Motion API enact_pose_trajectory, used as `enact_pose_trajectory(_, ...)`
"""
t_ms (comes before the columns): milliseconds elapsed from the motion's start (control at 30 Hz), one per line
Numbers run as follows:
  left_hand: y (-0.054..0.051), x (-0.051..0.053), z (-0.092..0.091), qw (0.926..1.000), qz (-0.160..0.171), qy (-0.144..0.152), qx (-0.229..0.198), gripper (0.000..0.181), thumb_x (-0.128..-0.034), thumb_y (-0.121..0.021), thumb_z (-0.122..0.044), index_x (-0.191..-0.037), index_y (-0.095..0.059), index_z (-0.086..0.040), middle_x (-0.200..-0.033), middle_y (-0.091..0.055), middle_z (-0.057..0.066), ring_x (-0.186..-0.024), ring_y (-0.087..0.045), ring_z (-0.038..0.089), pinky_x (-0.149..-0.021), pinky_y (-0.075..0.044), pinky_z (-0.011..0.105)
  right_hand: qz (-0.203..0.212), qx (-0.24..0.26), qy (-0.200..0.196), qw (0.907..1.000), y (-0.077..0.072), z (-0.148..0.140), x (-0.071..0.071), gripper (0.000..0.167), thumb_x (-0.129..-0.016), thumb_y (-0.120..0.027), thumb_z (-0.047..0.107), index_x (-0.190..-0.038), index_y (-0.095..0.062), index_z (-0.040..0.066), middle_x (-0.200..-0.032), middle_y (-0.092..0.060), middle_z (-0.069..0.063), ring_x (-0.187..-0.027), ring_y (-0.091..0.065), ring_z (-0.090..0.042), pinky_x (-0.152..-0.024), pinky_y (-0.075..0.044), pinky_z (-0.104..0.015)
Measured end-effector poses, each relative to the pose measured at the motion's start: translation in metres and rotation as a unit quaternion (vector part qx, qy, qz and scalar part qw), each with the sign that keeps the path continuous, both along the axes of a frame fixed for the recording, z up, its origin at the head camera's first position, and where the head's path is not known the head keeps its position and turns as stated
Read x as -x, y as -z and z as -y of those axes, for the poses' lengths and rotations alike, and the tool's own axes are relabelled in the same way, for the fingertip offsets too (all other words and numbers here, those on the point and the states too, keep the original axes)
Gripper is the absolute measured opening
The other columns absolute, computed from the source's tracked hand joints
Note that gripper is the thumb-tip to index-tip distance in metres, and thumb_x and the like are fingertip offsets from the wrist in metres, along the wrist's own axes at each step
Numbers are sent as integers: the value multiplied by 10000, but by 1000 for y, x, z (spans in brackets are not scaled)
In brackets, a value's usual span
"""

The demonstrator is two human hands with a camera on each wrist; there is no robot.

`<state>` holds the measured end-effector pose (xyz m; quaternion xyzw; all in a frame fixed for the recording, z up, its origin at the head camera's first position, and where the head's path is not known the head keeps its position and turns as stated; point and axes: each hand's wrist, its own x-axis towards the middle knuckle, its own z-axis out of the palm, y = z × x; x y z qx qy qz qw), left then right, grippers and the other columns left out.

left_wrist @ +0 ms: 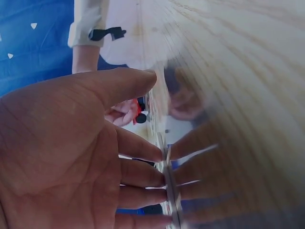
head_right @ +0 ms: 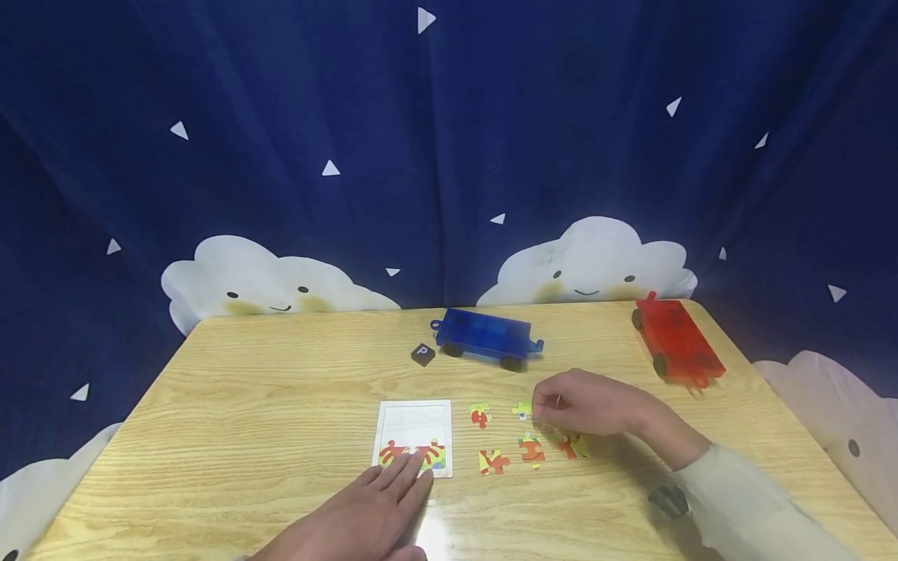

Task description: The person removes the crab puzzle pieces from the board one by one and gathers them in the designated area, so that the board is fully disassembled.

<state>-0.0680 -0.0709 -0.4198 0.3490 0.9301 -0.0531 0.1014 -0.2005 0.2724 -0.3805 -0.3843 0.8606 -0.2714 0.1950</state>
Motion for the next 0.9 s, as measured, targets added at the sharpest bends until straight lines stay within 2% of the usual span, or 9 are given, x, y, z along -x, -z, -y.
enact_pose_trajectory(167,0,-1,0,9998,127,-44,-125,846,-973,-533,-650,-1553,-423,-43,-1607,-365,176,-1487,-333,291,-1121,-391,380,-142,-119,-216,9996,-7,33,4,93,-1039,-641,190,-1007,-729,190,-897,-692,62,-799,-607,-74,-739,-536,-275)
enact_pose_trajectory(333,1,-2,0,9999,40,-2,-118,852,-969,-535,-655,-1549,-427,-40,-1600,-375,177,-1484,-339,290,-1117,-393,356,-121,-56,-486,9987,-2,70,12,126,-1048,-617,162,-999,-734,170,-871,-694,39,-774,-607,-73,-719,-535,-278)
enact_pose_trajectory(533,0,-2,-2,10000,-70,65,8,840,-976,-523,-654,-1543,-441,-39,-1588,-395,171,-1475,-355,282,-1125,-379,333,247,112,-831,9962,10,114,25,133,-1045,-611,127,-1072,-740,142,-905,-701,7,-694,-606,-85,-652,-533,-278)
enact_pose_trajectory(700,0,-1,-3,10000,64,5,65,840,-979,-520,-652,-1550,-433,-42,-1597,-380,164,-1483,-341,272,-1132,-371,333,533,90,-886,9946,19,148,32,152,-1040,-619,131,-1093,-755,175,-960,-709,48,-763,-580,-70,-723,-508,-265)
enact_pose_trajectory(900,0,-2,-3,10000,58,10,51,838,-976,-526,-653,-1543,-443,-41,-1585,-401,163,-1475,-356,271,-1128,-374,328,1010,162,-984,9899,29,173,33,173,-1038,-614,112,-1100,-765,168,-945,-716,63,-803,-579,-72,-762,-480,-249)
